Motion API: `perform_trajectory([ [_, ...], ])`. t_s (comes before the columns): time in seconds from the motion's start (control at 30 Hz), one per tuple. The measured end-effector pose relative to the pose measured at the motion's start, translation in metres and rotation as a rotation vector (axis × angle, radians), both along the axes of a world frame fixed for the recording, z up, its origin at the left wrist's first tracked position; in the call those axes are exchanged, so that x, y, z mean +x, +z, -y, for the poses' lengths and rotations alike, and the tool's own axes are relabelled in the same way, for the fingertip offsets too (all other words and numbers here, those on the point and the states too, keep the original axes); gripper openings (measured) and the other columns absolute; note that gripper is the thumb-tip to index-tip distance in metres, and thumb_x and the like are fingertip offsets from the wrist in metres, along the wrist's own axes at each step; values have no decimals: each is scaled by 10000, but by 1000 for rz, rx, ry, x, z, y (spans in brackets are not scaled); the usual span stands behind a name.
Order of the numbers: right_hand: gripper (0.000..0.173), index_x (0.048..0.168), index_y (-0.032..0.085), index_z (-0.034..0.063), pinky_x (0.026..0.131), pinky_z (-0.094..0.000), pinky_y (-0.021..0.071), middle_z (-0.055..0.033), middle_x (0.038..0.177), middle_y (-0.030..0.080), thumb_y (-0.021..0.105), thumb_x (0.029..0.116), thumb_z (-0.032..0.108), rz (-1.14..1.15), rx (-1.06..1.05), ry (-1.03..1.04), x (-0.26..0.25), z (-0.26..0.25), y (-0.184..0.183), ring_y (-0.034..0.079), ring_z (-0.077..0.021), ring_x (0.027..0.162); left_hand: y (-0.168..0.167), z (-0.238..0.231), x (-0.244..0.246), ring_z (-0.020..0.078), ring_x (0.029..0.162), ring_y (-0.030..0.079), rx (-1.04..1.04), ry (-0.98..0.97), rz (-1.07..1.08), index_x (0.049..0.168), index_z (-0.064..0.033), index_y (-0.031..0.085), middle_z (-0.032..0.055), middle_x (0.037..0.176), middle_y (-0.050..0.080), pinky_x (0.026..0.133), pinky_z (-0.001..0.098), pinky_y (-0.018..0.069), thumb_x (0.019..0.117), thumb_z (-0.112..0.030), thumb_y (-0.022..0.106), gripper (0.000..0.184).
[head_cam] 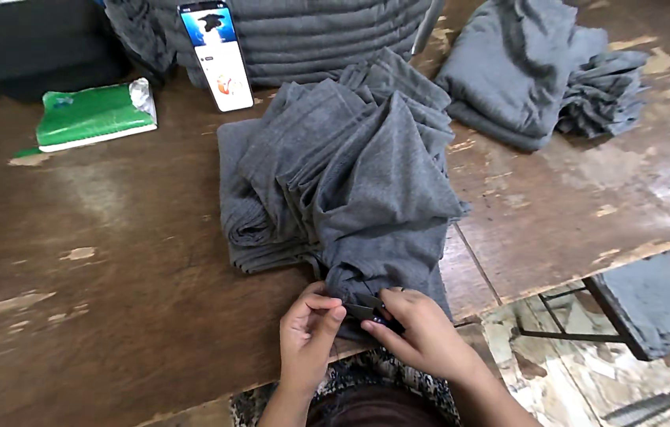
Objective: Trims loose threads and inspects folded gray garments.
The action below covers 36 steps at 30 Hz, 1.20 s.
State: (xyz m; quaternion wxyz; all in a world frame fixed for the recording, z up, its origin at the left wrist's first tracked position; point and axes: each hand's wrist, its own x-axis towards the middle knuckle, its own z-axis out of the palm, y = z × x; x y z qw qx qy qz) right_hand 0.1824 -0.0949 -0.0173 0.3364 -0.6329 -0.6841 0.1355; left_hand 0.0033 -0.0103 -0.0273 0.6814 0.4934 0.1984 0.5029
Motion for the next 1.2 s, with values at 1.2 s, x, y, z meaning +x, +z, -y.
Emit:
perform_trajectory([
  [1.2, 480, 815, 557, 98, 535, -345, 417, -7, 588, 446, 416, 1058, 488, 84, -20, 54, -7, -15, 10, 490, -168, 542, 7, -6, 1, 94, 889, 693, -420, -89, 230, 912, -141, 636, 19, 920, 686, 844, 280, 591, 938, -64, 664, 86],
])
